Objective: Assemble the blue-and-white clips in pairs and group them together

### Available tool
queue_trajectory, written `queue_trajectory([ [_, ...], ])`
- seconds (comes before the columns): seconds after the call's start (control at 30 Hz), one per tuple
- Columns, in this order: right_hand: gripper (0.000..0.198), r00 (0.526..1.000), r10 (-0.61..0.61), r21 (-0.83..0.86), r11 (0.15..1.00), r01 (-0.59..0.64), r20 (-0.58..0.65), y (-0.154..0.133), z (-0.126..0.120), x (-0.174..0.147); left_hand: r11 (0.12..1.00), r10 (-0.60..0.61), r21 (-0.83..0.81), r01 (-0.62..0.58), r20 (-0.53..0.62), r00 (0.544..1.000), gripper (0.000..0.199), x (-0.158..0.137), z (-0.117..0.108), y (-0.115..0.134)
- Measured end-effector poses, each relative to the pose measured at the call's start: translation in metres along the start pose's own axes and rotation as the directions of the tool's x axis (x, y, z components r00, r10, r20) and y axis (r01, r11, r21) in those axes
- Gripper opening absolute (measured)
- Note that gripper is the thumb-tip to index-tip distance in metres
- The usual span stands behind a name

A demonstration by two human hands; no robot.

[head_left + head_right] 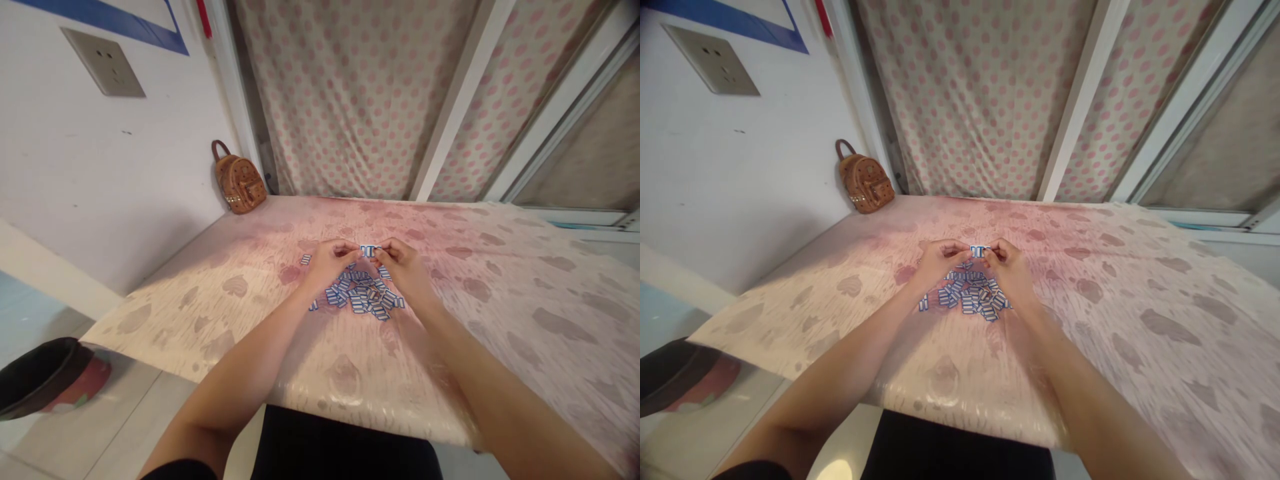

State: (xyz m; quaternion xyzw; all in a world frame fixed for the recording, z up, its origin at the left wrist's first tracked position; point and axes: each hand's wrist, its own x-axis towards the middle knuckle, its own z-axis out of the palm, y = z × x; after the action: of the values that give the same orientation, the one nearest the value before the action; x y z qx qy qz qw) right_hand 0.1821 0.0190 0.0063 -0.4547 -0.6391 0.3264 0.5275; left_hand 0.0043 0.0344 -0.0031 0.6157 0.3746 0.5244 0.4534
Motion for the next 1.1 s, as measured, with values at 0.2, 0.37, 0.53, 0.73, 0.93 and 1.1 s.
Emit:
queue_trajectory([
  [0.2,0.015,1.0,-0.015,-0.031,0.999,0.016,0.017,0.002,0.003,-0.001,0.999,-0.034,-0.014,0.034,-0.019,0.999,0.029,0.0,0.003,-0.006],
  [0.37,0.013,0.996,-0.023,-0.159,0.987,0.009,-0.087,0.013,-0.022,0.012,0.998,-0.062,-0.023,0.059,-0.161,0.985,0.017,0.003,0.0,-0.006],
  [0.53,0.009,0.989,0.092,-0.657,0.739,-0.145,-0.115,0.034,-0.051,0.021,0.997,-0.073,-0.007,0.074,-0.259,0.963,0.008,0.006,-0.007,0.0],
  [0.73,0.012,0.98,0.192,-0.755,0.65,-0.089,0.05,0.048,-0.037,0.015,0.998,-0.04,0.029,0.049,-0.265,0.963,0.006,0.006,-0.009,0.004],
  [0.93,0.006,0.98,0.109,-0.743,0.667,0.051,0.165,0.051,-0.034,0.016,0.997,-0.077,0.003,0.08,-0.244,0.967,0.007,0.006,-0.008,-0.003],
  [1.1,0.014,0.991,0.107,-0.717,0.697,-0.017,0.081,0.05,-0.038,0.018,0.997,-0.062,0.034,0.073,-0.25,0.966,0.007,0.007,-0.007,-0.005],
])
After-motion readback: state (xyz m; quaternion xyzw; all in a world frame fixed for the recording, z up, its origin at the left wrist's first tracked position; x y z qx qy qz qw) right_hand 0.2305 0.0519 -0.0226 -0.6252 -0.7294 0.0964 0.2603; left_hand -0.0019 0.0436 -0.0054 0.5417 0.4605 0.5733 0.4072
